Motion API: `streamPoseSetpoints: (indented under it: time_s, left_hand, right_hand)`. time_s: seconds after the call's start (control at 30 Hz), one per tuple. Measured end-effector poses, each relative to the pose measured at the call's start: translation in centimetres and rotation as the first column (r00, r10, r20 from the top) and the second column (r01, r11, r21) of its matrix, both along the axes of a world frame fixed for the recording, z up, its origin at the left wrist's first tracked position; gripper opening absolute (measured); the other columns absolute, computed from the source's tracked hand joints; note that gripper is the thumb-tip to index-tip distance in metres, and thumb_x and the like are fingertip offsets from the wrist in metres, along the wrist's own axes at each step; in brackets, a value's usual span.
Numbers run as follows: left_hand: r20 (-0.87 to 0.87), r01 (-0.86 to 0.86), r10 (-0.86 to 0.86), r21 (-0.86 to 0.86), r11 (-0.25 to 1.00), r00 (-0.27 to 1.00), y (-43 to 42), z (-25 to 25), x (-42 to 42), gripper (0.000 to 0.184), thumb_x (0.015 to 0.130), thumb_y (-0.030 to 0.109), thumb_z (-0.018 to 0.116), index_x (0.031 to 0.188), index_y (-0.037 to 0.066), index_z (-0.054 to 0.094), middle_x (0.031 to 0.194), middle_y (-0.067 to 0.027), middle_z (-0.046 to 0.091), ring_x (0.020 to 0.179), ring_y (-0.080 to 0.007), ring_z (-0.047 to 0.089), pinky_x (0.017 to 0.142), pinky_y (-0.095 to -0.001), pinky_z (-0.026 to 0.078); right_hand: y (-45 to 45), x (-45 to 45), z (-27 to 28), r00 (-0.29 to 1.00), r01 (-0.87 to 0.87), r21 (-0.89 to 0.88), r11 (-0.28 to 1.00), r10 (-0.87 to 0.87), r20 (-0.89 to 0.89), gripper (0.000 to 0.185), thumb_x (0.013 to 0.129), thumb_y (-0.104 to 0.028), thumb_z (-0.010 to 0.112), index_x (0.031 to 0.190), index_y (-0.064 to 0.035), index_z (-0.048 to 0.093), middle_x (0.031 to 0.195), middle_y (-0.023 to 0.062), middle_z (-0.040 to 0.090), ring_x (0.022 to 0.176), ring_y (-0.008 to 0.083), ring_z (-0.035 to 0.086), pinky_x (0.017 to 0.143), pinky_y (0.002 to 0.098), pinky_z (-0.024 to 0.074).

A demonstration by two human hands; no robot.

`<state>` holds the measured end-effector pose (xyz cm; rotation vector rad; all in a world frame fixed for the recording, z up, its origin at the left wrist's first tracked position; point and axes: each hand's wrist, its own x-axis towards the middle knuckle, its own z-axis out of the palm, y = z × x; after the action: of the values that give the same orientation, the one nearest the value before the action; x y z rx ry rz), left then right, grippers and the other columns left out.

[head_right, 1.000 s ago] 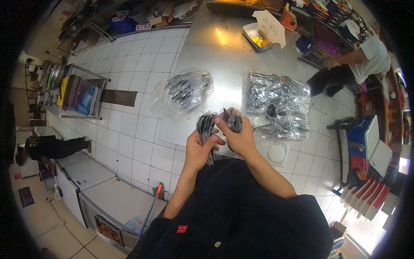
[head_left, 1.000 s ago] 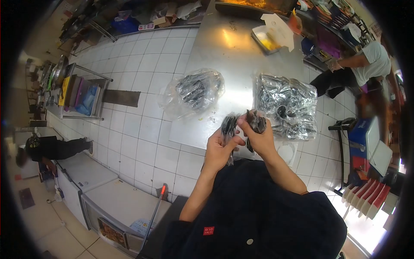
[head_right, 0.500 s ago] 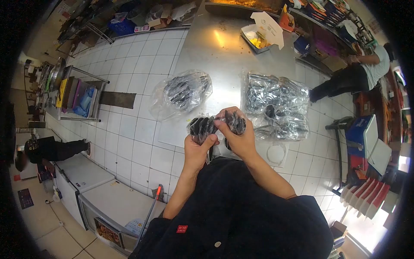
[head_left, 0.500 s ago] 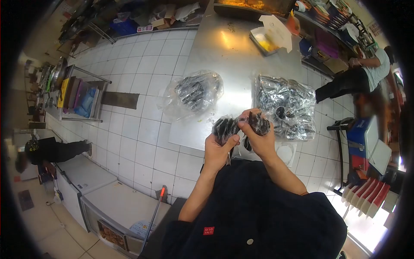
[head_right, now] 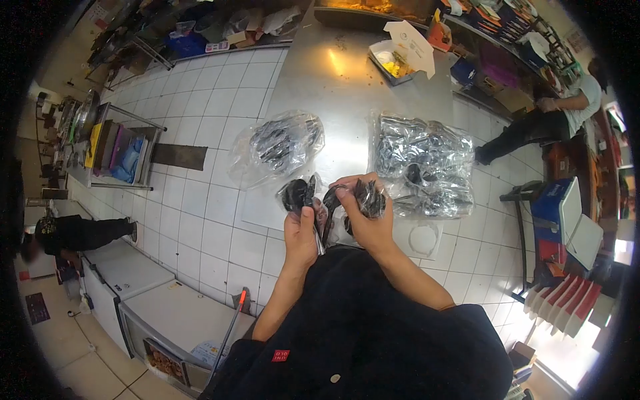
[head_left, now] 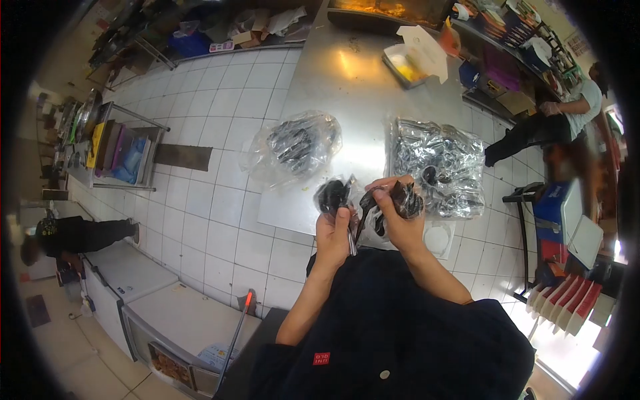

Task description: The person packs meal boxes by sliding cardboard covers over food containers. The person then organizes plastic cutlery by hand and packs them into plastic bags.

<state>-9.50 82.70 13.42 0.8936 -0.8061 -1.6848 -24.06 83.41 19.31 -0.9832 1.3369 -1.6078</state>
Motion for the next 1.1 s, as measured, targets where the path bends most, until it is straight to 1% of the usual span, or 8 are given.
streamPoseSetpoints:
  time_s: [0.1,0.27,0.5,0.6,0.73,0.87,0.9,1.1]
  left_hand:
    - [-0.026,-0.139,0.141,0.083,0.987,0.990,-0.2,1.3,-0.7,0.031,0.111,0.035,0.051,0.104,0.006,0.057,0.084,0.0004,0.055,0.074,-0.0091,0.053,0.070,-0.0278,0.049]
    - [0.016,-0.225,0.226,0.191,0.956,0.974,-1.6,1.9,0.6,0.035,0.111,0.033,0.053,0.105,-0.001,0.060,0.082,-0.0025,0.057,0.072,-0.0108,0.057,0.069,-0.0291,0.051]
    - [-0.100,0.161,-0.140,0.245,0.956,0.985,-1.4,1.8,2.3,0.034,0.101,0.030,0.071,0.110,-0.002,0.064,0.082,-0.0031,0.065,0.064,-0.0083,0.059,0.058,-0.0256,0.051]
    - [-0.061,0.238,-0.230,0.185,0.954,0.971,-1.0,2.0,2.0,0.033,0.100,0.029,0.073,0.107,-0.002,0.065,0.082,-0.0046,0.067,0.065,-0.0101,0.063,0.058,-0.0259,0.052]
    - [-0.007,0.188,-0.190,0.193,0.963,0.982,-0.7,2.0,1.3,0.031,0.102,0.030,0.070,0.103,-0.001,0.066,0.082,-0.0051,0.067,0.064,-0.0121,0.064,0.057,-0.0268,0.053]
    - [-0.075,0.097,-0.085,0.179,0.979,0.994,-1.0,1.5,1.4,0.032,0.105,0.033,0.064,0.099,0.002,0.066,0.084,-0.0035,0.068,0.071,-0.0104,0.065,0.062,-0.0254,0.052]
    - [-0.048,0.058,-0.051,0.145,0.988,0.998,-1.2,1.0,1.1,0.033,0.106,0.034,0.063,0.099,0.002,0.067,0.087,-0.0028,0.068,0.075,-0.0091,0.063,0.065,-0.0250,0.051]
    - [0.049,0.044,-0.045,0.019,0.999,0.998,-0.6,1.6,0.5,0.022,0.103,0.023,0.069,0.103,0.001,0.068,0.092,-0.0008,0.069,0.080,-0.0064,0.060,0.069,-0.0236,0.048]
  right_hand:
    - [0.2,-0.2,0.0,0.999,0.016,-0.037,0.999,-0.014,0.052,0.015,0.104,-0.008,0.061,0.109,-0.0074,0.048,0.107,0.0184,0.072,0.097,0.0178,0.068,0.084,0.0327,0.0544]
    - [-0.3,-1.0,2.3,0.936,0.045,0.090,0.995,-0.074,0.344,0.014,0.108,-0.012,0.056,0.116,-0.0049,0.048,0.093,0.0112,0.068,0.076,0.0133,0.062,0.067,0.0309,0.0555]
    - [-0.2,-2.0,0.3,0.747,-0.250,0.034,0.968,0.171,0.642,0.055,0.095,-0.036,0.078,0.133,-0.0041,0.054,0.089,-0.0018,0.057,0.066,0.0068,0.050,0.065,0.0268,0.0462]
    - [-0.6,-1.1,1.3,0.973,-0.213,0.161,0.964,0.194,0.125,0.044,0.091,-0.027,0.083,0.123,-0.0043,0.063,0.087,-0.0048,0.057,0.071,0.0042,0.051,0.067,0.0237,0.0430]
    - [-1.0,-0.5,0.9,0.991,-0.134,0.160,0.978,0.128,0.045,0.023,0.089,-0.014,0.081,0.105,-0.0048,0.066,0.080,-0.0069,0.057,0.074,0.0038,0.052,0.068,0.0218,0.0414]
    - [-1.5,-0.2,-0.1,1.000,0.005,-0.137,0.991,-0.009,-0.022,0.014,0.096,-0.008,0.071,0.105,-0.0050,0.061,0.101,0.0030,0.067,0.091,0.0073,0.059,0.080,0.0239,0.0474]
    - [-1.3,-0.3,1.1,0.990,-0.018,-0.049,0.999,0.024,0.141,0.013,0.096,-0.003,0.068,0.106,-0.0047,0.059,0.112,0.0073,0.067,0.098,0.0101,0.060,0.087,0.0258,0.0486]
    - [-1.2,-0.8,0.8,0.997,0.009,0.090,0.996,-0.003,-0.076,0.014,0.097,-0.003,0.068,0.109,-0.0038,0.062,0.104,0.0065,0.070,0.091,0.0085,0.060,0.081,0.0233,0.0488]
